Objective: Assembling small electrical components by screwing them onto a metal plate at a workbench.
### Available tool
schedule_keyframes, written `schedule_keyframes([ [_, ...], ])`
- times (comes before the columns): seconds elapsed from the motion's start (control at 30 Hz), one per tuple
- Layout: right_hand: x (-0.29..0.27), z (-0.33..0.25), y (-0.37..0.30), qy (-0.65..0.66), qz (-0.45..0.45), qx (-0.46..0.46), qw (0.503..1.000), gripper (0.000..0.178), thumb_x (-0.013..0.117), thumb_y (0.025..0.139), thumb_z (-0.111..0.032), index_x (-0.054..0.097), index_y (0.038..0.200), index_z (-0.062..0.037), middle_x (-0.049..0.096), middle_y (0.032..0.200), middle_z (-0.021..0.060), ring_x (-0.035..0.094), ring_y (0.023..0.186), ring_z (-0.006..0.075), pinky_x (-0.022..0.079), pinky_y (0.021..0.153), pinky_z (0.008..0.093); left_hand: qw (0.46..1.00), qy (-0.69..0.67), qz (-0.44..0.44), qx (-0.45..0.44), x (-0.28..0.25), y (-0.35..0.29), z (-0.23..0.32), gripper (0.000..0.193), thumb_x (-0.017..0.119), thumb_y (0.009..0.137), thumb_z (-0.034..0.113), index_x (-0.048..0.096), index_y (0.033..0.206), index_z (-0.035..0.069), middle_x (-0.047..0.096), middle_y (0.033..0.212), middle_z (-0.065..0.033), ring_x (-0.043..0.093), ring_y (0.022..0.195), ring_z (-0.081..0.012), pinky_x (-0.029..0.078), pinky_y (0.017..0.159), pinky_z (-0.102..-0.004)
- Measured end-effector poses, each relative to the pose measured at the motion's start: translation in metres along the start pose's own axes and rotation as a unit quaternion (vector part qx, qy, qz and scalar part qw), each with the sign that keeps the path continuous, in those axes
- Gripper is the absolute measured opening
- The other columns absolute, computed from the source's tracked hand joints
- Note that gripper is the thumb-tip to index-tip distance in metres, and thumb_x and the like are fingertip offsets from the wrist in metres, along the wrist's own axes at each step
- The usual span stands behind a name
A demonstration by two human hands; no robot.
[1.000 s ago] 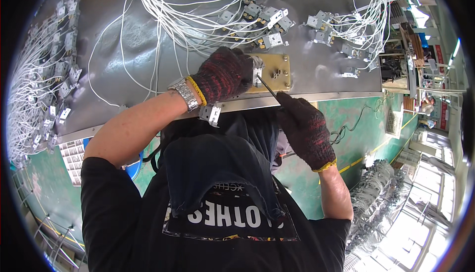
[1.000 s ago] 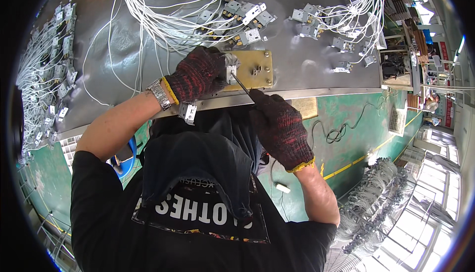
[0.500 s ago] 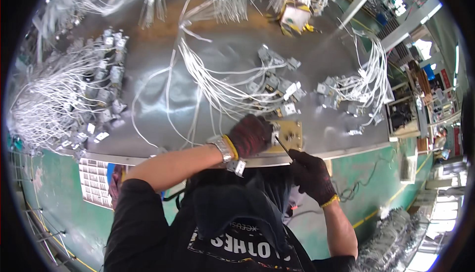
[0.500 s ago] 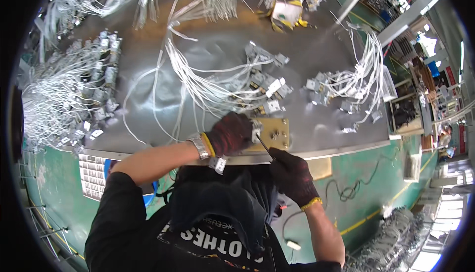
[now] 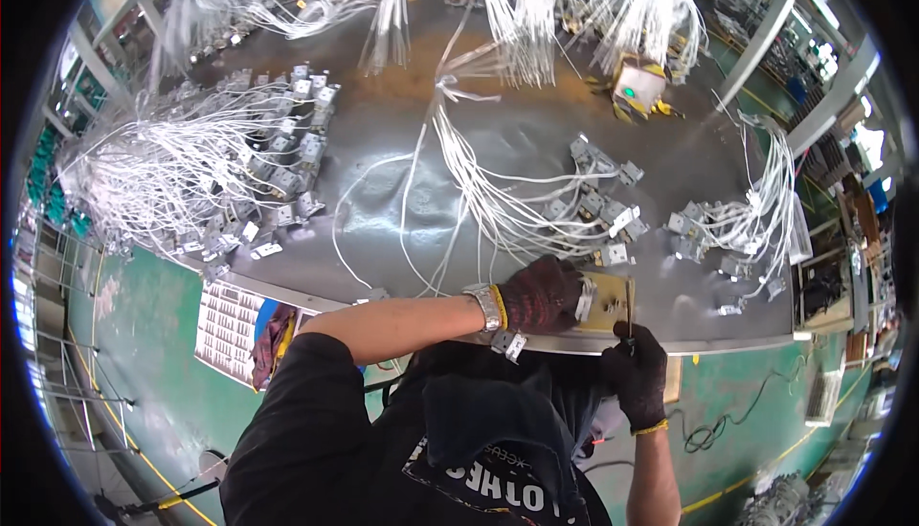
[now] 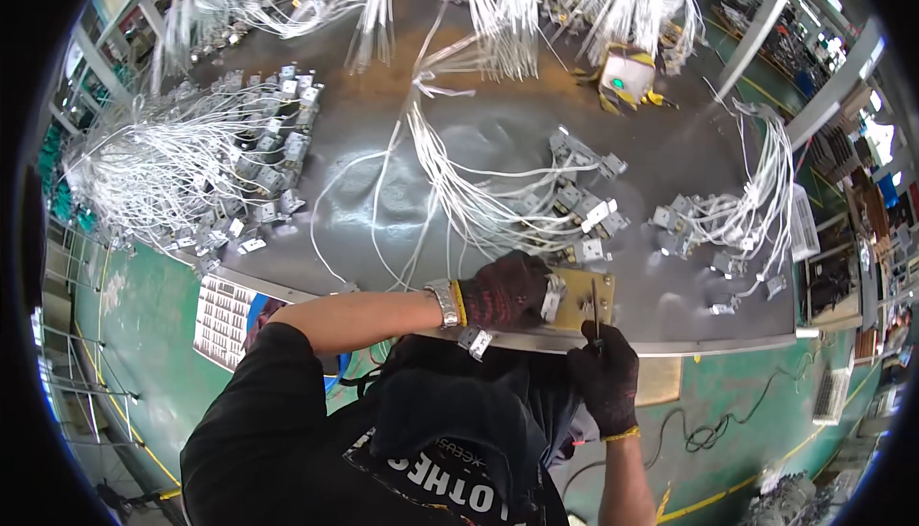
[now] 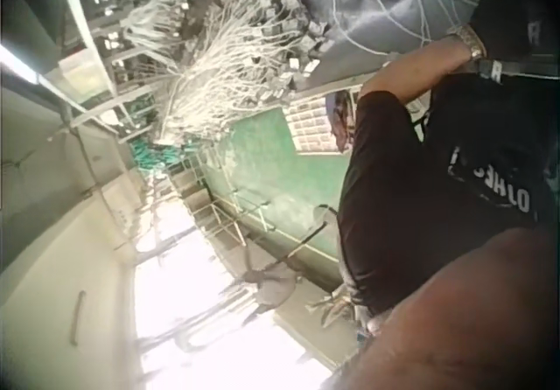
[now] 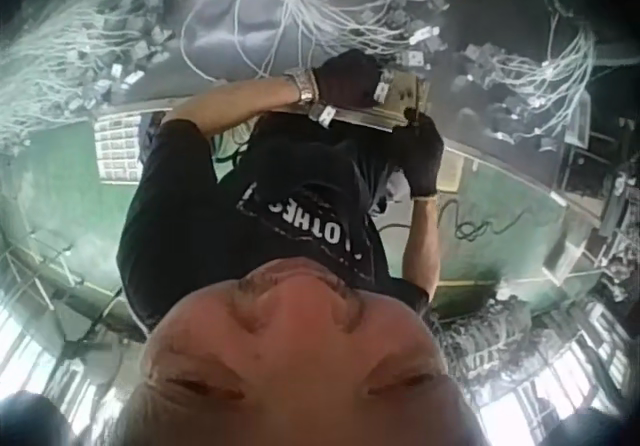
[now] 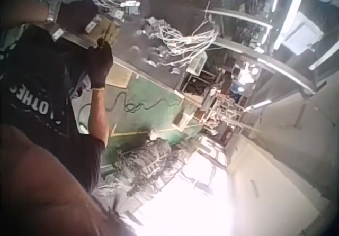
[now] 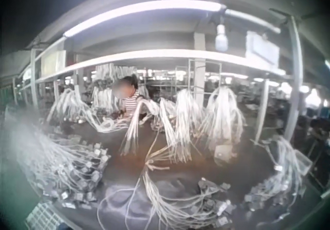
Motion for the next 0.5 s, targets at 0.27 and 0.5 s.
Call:
schedule_keyframes([
  [0.27, 0.026, 0.022, 0.056, 0.137, 0.11, 0.027, 0.984, 0.032, 0.064, 0.094, -0.007, 0.056, 0.125, -0.0016, 0.056, 0.074, 0.0034, 0.056, 0.054, 0.0123, 0.048, 0.042, 0.0289, 0.996, 0.009, -0.072, 0.048, -0.039, -0.015, 0.01, 0.078, 0.07, 0.077, 0.073, 0.069, 0.109, 0.002, 0.07, 0.109, -0.0188, 0.065, 0.11, -0.0397, 0.047, 0.099, -0.0456],
  [0.5, 0.034, 0.032, 0.1, 0.155, 0.088, 0.043, 0.983, 0.035, 0.06, 0.096, -0.003, 0.058, 0.13, -0.0095, 0.057, 0.078, 0.0022, 0.058, 0.056, 0.014, 0.048, 0.042, 0.03, 0.958, -0.083, -0.274, -0.004, -0.056, -0.023, 0.018, 0.049, 0.077, 0.078, 0.047, 0.068, 0.104, 0.007, 0.069, 0.102, -0.0188, 0.067, 0.092, -0.0402, 0.054, 0.081, -0.0486],
])
Point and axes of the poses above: each hand's wrist, its own y-axis towards the middle knuckle, its own x-axis out of the palm, z = x × y, the point moved 1 cm from there along y, towards the middle knuckle
